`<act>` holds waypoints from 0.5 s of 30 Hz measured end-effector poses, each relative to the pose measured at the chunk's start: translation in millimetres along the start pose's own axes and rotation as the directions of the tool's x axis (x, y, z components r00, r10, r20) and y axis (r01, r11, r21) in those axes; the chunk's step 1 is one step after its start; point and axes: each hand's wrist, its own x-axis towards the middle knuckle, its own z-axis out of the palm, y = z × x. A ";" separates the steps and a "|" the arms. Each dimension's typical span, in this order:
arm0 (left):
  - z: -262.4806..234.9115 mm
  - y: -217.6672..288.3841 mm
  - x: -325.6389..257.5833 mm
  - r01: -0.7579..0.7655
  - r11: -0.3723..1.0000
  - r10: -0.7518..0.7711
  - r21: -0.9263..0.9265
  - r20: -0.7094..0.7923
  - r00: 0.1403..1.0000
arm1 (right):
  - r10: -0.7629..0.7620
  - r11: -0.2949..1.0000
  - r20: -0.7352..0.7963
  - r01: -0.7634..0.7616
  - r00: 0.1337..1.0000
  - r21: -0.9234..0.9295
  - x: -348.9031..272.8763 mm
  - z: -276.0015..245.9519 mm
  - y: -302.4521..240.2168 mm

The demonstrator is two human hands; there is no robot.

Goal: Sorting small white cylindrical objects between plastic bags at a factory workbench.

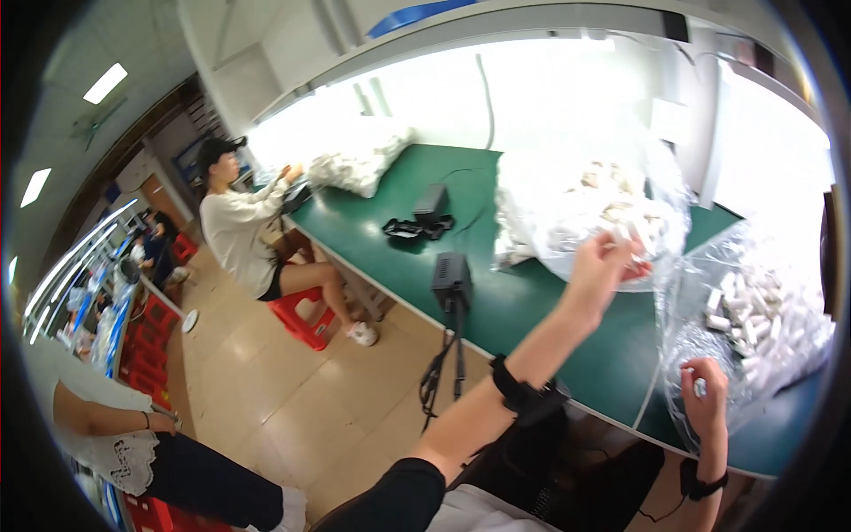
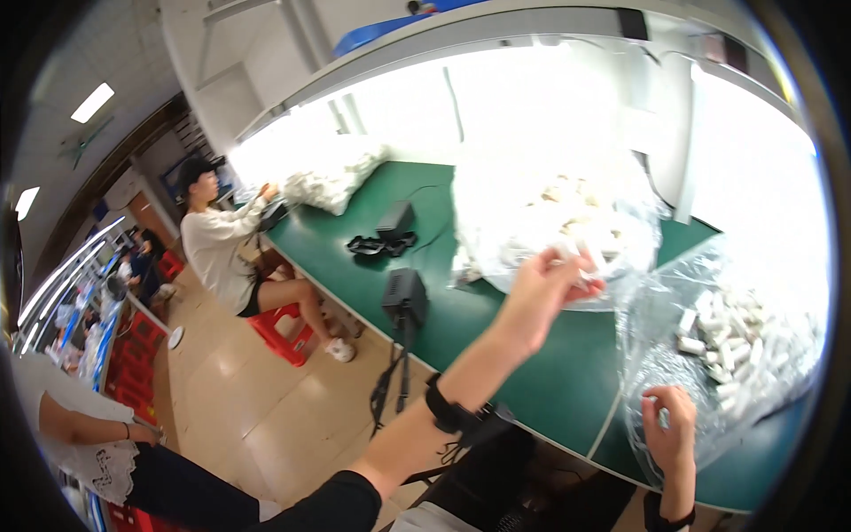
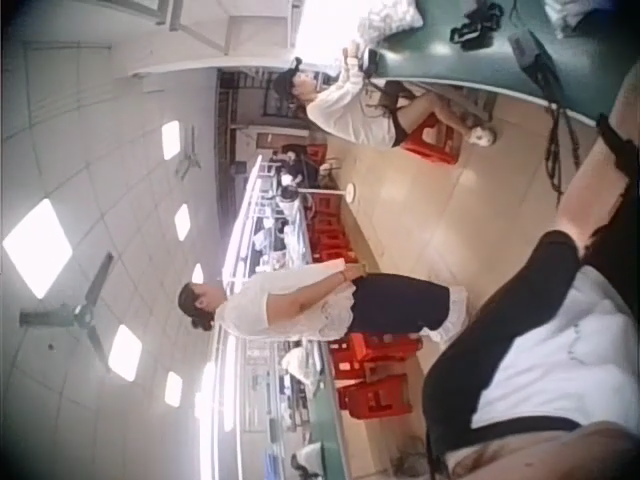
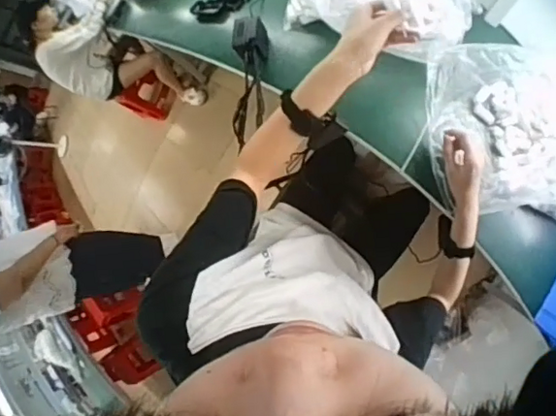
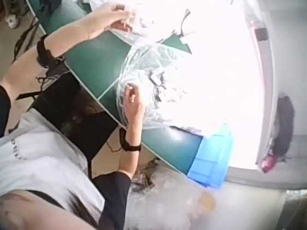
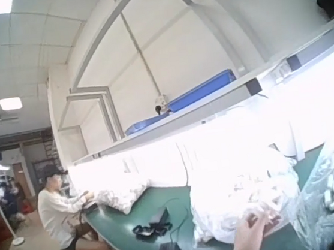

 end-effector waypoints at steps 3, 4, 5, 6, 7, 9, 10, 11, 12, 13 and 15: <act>-5.0 1.3 23.3 0.063 0.998 -0.065 -0.026 -0.069 0.995 | -0.029 0.999 0.006 0.029 1.000 -0.033 0.3 -6.1 -2.5; -7.9 0.2 31.0 0.064 0.998 -0.064 -0.002 -0.093 0.994 | -0.019 0.999 -0.004 0.019 1.000 -0.050 -0.2 -7.5 -2.8; -10.0 -2.2 37.8 0.065 0.998 -0.062 0.022 -0.118 0.991 | -0.028 0.999 0.009 0.028 1.000 -0.046 -0.9 -9.1 -3.0; -13.0 -2.0 42.7 0.068 0.997 -0.065 0.023 -0.110 0.992 | -0.041 0.999 0.024 0.042 0.999 -0.031 0.3 -6.2 -1.6; -15.9 -2.1 47.3 0.076 0.996 -0.071 0.036 -0.119 0.990 | -0.038 0.999 0.018 0.039 0.999 -0.035 1.7 -3.2 -0.6; -9.6 -1.9 52.6 0.098 0.995 -0.094 0.033 -0.107 0.990 | -0.028 0.999 0.019 0.028 0.999 -0.032 1.1 -3.7 -0.6; -4.3 0.9 52.0 0.081 0.995 -0.076 0.050 -0.107 0.991 | -0.015 0.999 0.029 0.016 0.999 -0.032 1.1 -4.6 -1.5; 1.2 2.7 52.9 0.064 0.996 -0.056 0.068 -0.108 0.993 | -0.010 0.999 0.026 0.011 1.000 -0.043 1.2 -4.8 -1.9; -8.8 -5.6 66.6 0.060 0.985 -0.056 0.162 -0.033 0.998 | -0.026 0.998 0.026 0.027 0.999 -0.052 1.4 -4.6 -2.3; -2.2 -9.2 66.0 0.066 0.985 -0.064 0.157 -0.021 0.998 | -0.037 0.997 0.023 0.039 0.999 -0.064 1.5 -5.4 -0.9; 8.1 -16.9 60.5 -0.061 0.946 0.105 0.318 -0.124 0.987 | -0.025 0.997 0.029 0.027 0.999 -0.067 1.2 -7.2 1.1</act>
